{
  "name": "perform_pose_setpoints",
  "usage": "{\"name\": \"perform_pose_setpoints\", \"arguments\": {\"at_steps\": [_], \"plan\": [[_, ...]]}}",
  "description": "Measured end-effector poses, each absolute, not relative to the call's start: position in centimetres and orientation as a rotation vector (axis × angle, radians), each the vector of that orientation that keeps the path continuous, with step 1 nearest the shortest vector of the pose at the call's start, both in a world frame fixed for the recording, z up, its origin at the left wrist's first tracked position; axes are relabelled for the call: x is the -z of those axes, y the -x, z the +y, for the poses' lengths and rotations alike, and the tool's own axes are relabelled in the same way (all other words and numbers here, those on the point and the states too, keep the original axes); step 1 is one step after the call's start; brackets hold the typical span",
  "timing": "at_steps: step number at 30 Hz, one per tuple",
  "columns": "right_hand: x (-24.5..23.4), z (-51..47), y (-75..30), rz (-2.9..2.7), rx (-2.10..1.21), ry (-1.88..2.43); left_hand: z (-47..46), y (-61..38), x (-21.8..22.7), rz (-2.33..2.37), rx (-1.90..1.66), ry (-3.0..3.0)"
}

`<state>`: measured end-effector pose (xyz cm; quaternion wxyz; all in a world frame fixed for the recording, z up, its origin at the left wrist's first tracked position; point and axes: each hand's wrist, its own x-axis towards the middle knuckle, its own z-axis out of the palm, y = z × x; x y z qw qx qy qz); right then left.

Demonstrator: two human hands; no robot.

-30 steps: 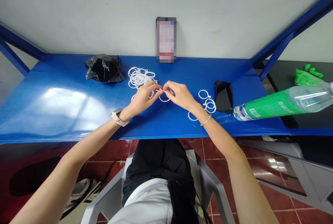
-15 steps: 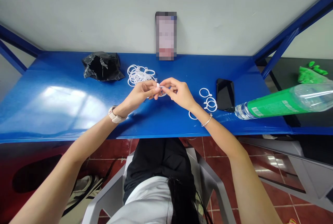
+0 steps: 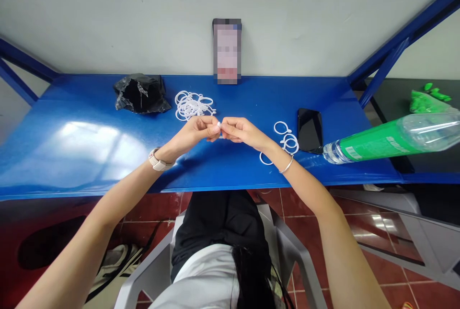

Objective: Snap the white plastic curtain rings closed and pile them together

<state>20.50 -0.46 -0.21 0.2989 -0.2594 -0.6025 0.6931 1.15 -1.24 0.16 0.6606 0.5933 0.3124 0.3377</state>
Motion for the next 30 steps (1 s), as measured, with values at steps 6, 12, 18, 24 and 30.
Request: {"name": "perform_pose_setpoints", "arguments": {"at_steps": [6,12,18,24,30], "plan": [[1.0,-0.8,-20.0,-1.541,-1.857,0.573,-1.3,-0.8,0.3,0.529,-0.744,-1.311],[1.0,-1.0,-20.0,-1.506,-1.841,0.626,-1.7,-1.3,0.2,0.481,-0.752,-1.207],[0.4,-1.2,-19.9,-1.359,-1.871,0.642,-2.0,-1.5,-0.6,0.544,-0.856,-1.128],[0.3,-1.1,-19.9,-1.411,-1.853,0.647,-1.8,-1.4,-0.4,0.545,-0.828,-1.172],[0.7,-0.8,-20.1,-1.474,-1.782,0.622,-1.6,-1.0,0.1,0.554,-0.842,-1.277]]}}
